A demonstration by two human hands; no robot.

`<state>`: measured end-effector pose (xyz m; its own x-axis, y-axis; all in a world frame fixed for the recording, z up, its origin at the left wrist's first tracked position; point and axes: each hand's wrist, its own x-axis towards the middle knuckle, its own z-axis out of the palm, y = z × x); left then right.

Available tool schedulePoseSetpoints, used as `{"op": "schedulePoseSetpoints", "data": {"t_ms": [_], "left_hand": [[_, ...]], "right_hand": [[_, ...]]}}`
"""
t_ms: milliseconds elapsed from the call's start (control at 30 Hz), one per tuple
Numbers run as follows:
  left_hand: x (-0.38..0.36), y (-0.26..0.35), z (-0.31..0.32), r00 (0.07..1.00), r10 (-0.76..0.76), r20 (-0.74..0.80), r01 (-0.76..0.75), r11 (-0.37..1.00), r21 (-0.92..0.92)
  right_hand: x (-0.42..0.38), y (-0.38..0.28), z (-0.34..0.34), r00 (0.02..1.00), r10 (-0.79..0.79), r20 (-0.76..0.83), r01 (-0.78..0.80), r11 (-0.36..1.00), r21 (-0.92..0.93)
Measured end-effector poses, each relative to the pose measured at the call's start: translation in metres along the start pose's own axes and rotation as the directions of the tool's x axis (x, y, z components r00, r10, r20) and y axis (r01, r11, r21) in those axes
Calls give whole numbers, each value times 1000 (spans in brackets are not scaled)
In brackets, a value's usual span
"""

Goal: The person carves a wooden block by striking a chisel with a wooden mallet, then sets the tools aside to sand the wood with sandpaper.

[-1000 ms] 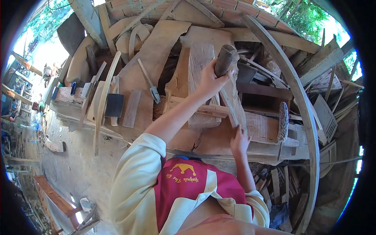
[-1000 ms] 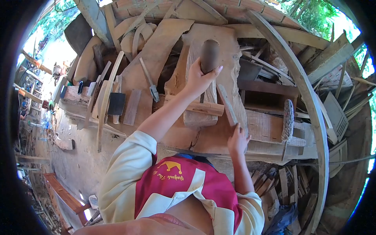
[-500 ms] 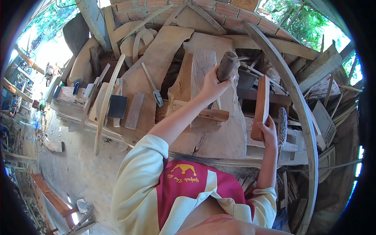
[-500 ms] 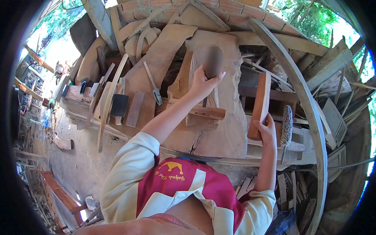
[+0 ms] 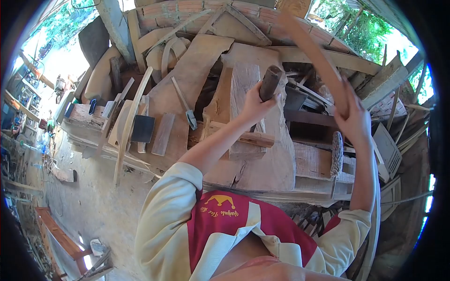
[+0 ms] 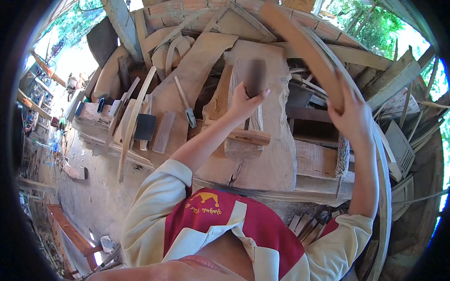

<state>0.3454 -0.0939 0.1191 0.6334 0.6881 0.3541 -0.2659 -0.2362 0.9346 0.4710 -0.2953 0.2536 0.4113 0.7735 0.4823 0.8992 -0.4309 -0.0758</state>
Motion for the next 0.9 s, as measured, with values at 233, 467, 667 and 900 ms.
{"op": "schedulePoseSetpoints", "data": {"t_ms": [233, 467, 667, 900], "left_hand": [[2, -6, -3, 999, 35, 20, -35, 999, 9], [2, -9, -2, 999, 48, 26, -47, 998, -34], [3, -16, 0, 1000, -5, -18, 4, 997, -72], [-6, 2, 4, 998, 56, -25, -56, 998, 20]], "right_hand": [[14, -11, -26, 992, -122, 38, 127, 973, -193], [26, 8, -40, 999, 23, 28, -22, 999, -41], [19, -2, -29, 928, -250, 274, 300, 941, -158], [12, -7, -22, 992, -124, 33, 124, 992, 5]]}}
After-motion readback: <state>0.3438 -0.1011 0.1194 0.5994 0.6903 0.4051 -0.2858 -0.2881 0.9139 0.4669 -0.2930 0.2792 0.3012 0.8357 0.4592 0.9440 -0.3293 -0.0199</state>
